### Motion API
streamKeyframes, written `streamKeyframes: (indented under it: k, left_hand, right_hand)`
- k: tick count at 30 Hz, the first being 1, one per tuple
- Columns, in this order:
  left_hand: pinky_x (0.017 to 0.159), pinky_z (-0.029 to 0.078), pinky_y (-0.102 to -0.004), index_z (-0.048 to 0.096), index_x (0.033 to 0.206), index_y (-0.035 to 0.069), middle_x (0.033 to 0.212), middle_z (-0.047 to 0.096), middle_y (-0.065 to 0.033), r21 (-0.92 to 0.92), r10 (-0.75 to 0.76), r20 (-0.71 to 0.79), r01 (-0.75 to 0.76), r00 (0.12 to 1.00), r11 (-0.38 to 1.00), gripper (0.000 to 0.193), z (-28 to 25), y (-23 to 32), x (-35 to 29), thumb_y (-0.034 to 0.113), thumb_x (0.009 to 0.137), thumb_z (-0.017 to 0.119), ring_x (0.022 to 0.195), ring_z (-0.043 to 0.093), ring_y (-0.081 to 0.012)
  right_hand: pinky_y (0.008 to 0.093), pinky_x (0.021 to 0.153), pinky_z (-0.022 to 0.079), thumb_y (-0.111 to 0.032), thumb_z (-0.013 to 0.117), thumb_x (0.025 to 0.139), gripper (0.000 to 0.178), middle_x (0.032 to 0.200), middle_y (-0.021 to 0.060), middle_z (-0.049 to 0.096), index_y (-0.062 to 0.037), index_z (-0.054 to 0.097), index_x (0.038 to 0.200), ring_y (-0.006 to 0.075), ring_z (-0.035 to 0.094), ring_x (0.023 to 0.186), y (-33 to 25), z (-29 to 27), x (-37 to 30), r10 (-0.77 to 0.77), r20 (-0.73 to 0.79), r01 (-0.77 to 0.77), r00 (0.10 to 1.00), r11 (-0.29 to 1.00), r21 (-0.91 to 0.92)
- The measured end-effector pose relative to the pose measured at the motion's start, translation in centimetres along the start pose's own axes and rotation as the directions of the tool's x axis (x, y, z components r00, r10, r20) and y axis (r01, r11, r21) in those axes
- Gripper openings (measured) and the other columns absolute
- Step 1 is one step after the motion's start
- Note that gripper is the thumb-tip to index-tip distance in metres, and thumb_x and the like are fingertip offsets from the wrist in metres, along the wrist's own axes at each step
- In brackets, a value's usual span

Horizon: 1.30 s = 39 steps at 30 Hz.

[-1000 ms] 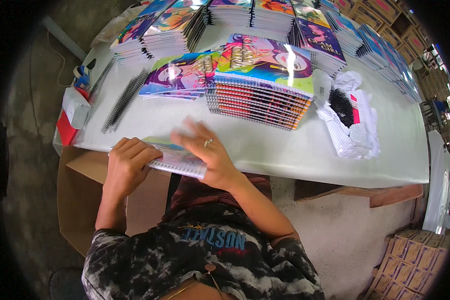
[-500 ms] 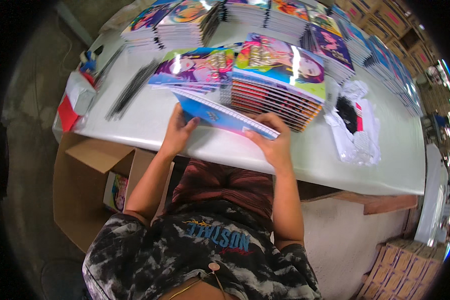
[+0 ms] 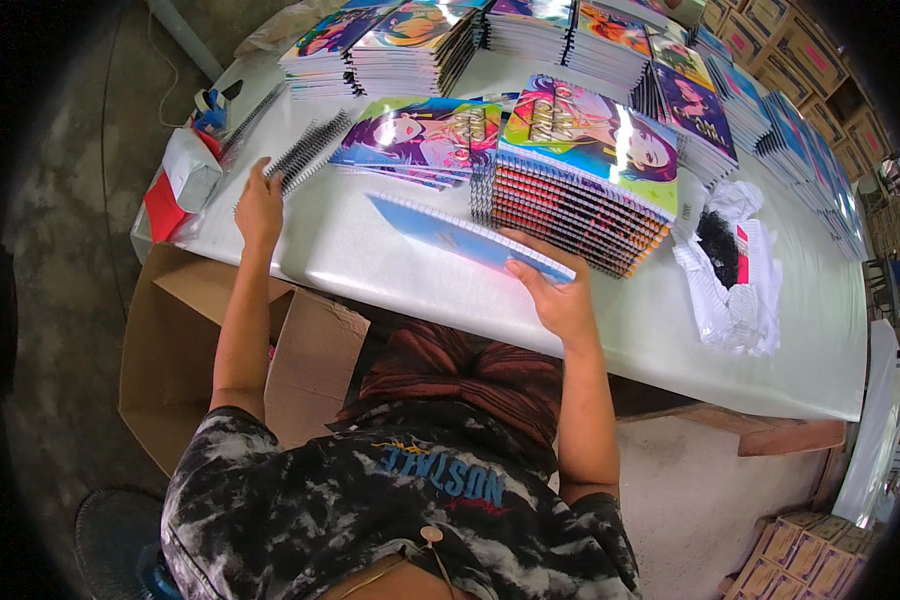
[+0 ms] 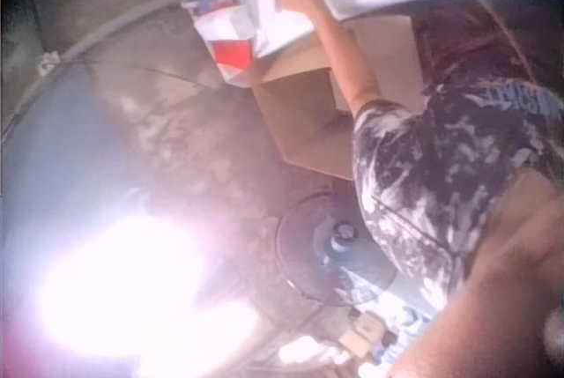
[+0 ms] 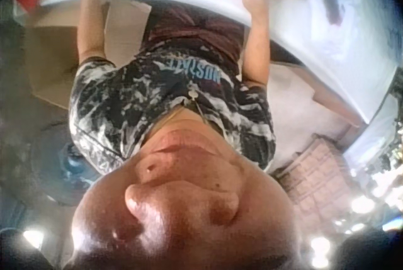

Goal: The person inserts spiral wire bindings into spiral-bound notebooks, aligns the covers, and stacks the finished units on the table. They handle multiple notebooks one at a time, occasionally placing completed stacks into a cardboard box.

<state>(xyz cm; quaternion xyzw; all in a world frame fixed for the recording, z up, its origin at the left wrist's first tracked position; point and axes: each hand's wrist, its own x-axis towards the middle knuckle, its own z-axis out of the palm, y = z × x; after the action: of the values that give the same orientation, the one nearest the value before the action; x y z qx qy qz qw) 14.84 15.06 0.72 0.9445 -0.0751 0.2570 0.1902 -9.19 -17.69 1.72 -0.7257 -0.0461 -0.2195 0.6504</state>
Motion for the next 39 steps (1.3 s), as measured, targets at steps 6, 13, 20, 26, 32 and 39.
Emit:
streamKeyframes:
  k: [6,13,20,26,32,39]
  left_hand:
    - [0.060,0.045,-0.0225,0.048,0.120,0.006,0.095,0.059,-0.0084,-0.785,0.251,0.588,0.617,0.769,-0.050,0.032,-3.0,1.9,0.4,0.020,0.091,0.046,0.069,0.055,-0.0098]
    - [0.057,0.045,-0.0218,0.054,0.104,0.000,0.079,0.058,-0.0060,-0.680,0.215,0.704,0.730,0.677,-0.070,0.024,-9.4,12.7,-3.0,0.020,0.090,0.051,0.067,0.055,-0.0083]
    - [0.056,0.034,-0.0219,0.053,0.079,0.001,0.065,0.042,0.0005,-0.812,0.483,0.110,-0.201,0.869,0.547,0.028,-4.3,12.0,-3.5,0.024,0.094,0.045,0.061,0.041,-0.0093]
    - [0.056,0.029,-0.0214,0.050,0.080,0.003,0.067,0.038,0.0009,-0.831,0.459,0.473,0.207,0.752,0.516,0.032,-5.7,13.3,-4.1,0.029,0.095,0.042,0.061,0.033,-0.0080]
    - [0.056,0.034,-0.0249,0.056,0.078,0.001,0.061,0.042,-0.0013,-0.770,0.509,0.433,0.011,0.744,0.638,0.042,-5.0,13.8,-3.1,0.037,0.093,0.044,0.059,0.037,-0.0096]
    - [0.054,0.032,-0.0195,0.055,0.076,0.004,0.062,0.045,0.0015,-0.680,0.380,0.612,0.217,0.693,0.700,0.031,-5.8,15.1,-1.5,0.031,0.092,0.051,0.059,0.039,-0.0045]
  right_hand:
    - [0.0232,0.077,0.045,-0.001,0.063,0.080,0.027,0.096,0.0051,0.064,0.0016,0.061,0.107,0.0091,0.057,0.082,0.3,-1.6,-0.2,0.018,-0.124,-0.021,0.992,1.000,-0.019]
    - [0.0223,0.077,0.045,-0.001,0.065,0.079,0.031,0.095,0.0034,0.063,0.0025,0.059,0.110,0.0079,0.055,0.083,0.1,-2.1,-0.3,0.010,-0.174,-0.010,0.985,1.000,-0.003]
    - [0.0221,0.071,0.046,-0.003,0.065,0.080,0.027,0.087,0.0025,0.063,0.0012,0.061,0.106,0.0071,0.055,0.077,0.5,-2.2,-0.1,0.030,-0.131,-0.025,0.991,0.999,0.040]
    - [0.0204,0.066,0.045,-0.003,0.065,0.080,0.027,0.086,0.0012,0.063,0.0010,0.062,0.106,0.0054,0.054,0.074,0.6,-2.5,-0.2,0.058,-0.140,-0.052,0.988,0.998,0.045]
    - [0.0201,0.067,0.045,-0.001,0.063,0.080,0.026,0.089,0.0016,0.064,0.0012,0.062,0.106,0.0056,0.054,0.075,0.0,-2.6,-0.1,0.039,-0.085,-0.039,0.996,0.999,0.006]
    - [0.0207,0.068,0.045,-0.001,0.062,0.080,0.024,0.089,0.0042,0.065,0.0017,0.063,0.104,0.0064,0.054,0.076,-0.6,-2.5,-0.1,0.015,-0.006,-0.015,1.000,0.999,-0.046]
